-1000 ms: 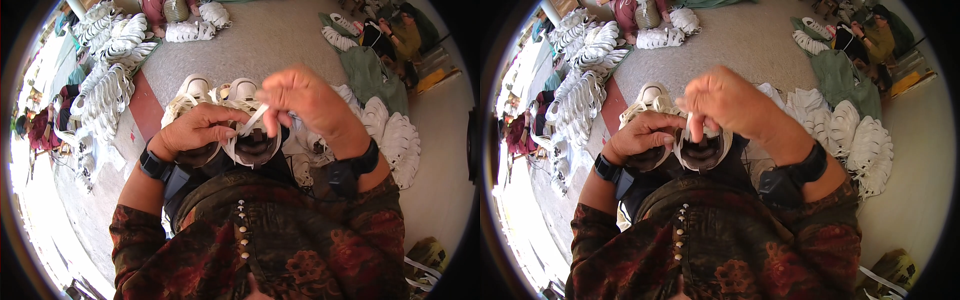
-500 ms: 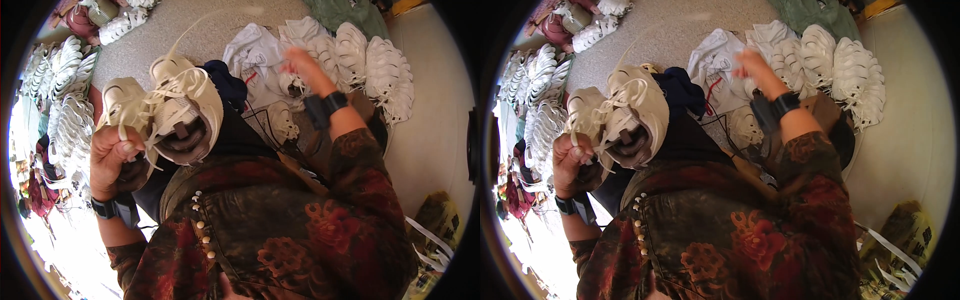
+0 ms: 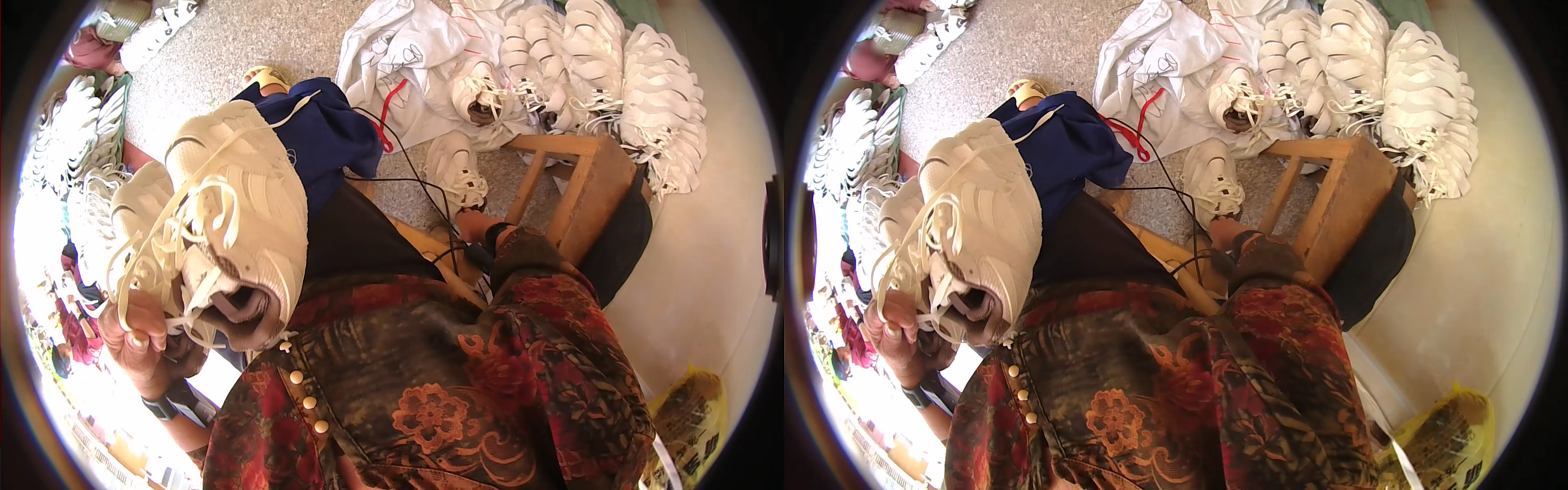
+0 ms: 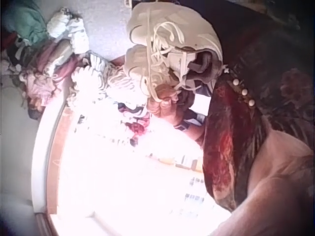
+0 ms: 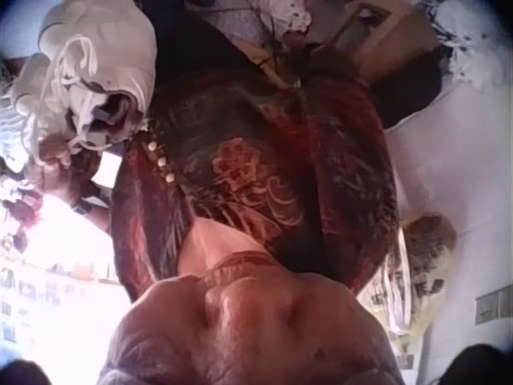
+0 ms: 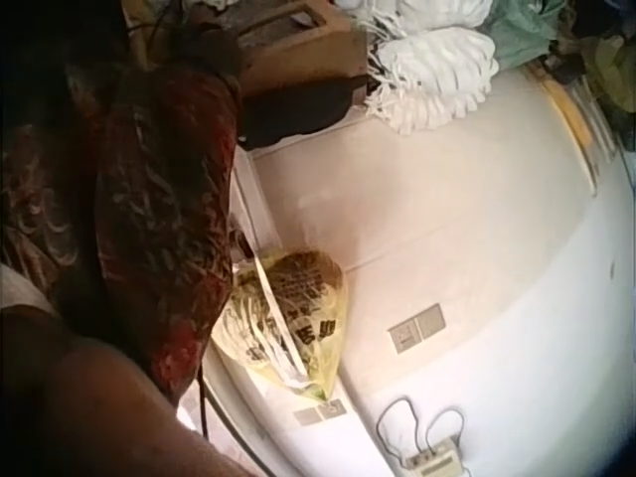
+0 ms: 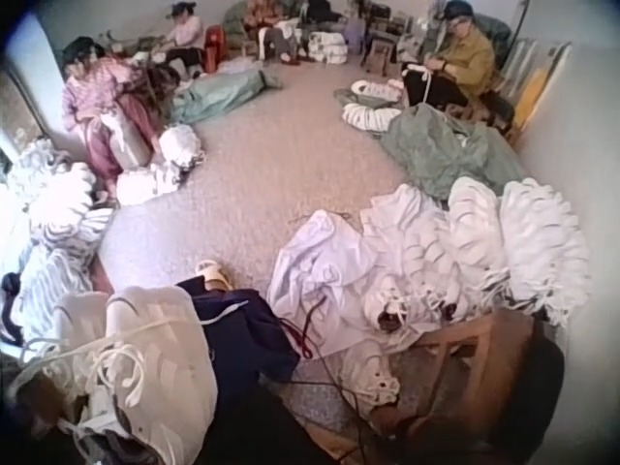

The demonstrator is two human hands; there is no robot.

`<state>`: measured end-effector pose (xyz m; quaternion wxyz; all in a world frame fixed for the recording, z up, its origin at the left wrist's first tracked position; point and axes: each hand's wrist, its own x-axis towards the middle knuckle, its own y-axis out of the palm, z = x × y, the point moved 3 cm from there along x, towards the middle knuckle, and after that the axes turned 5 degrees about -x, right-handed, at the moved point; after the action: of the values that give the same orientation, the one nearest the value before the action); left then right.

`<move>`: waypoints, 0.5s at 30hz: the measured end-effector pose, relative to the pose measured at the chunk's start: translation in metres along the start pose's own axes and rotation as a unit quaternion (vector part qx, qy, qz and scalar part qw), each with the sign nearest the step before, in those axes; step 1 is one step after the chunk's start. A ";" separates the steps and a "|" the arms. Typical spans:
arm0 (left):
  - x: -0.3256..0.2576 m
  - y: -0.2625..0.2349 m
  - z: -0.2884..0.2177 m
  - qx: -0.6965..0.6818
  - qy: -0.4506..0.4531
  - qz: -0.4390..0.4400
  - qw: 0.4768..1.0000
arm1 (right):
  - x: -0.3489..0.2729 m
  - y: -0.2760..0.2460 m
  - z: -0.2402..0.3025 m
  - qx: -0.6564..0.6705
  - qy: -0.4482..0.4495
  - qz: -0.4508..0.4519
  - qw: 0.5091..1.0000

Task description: Lacing multiple pairs of white athletic shoes by hand in an assembly environment.

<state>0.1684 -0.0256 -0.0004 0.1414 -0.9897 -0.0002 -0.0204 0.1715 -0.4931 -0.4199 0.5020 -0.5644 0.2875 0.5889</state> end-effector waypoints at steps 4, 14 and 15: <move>-0.003 -0.009 0.002 -0.032 -0.015 -0.008 0.999 | -0.008 -0.038 0.021 0.021 -0.083 -0.187 0.979; -0.006 -0.017 0.009 -0.048 -0.042 -0.033 0.997 | 0.033 -0.053 0.035 0.050 -0.048 -0.318 0.945; -0.006 -0.017 0.008 -0.064 -0.052 -0.025 0.996 | 0.033 -0.053 0.037 0.034 -0.043 -0.304 0.951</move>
<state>0.1630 -0.0070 -0.0040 0.0769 -0.9962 -0.0314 0.0271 0.2106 -0.4328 -0.4322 0.6882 -0.5817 0.1002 0.4219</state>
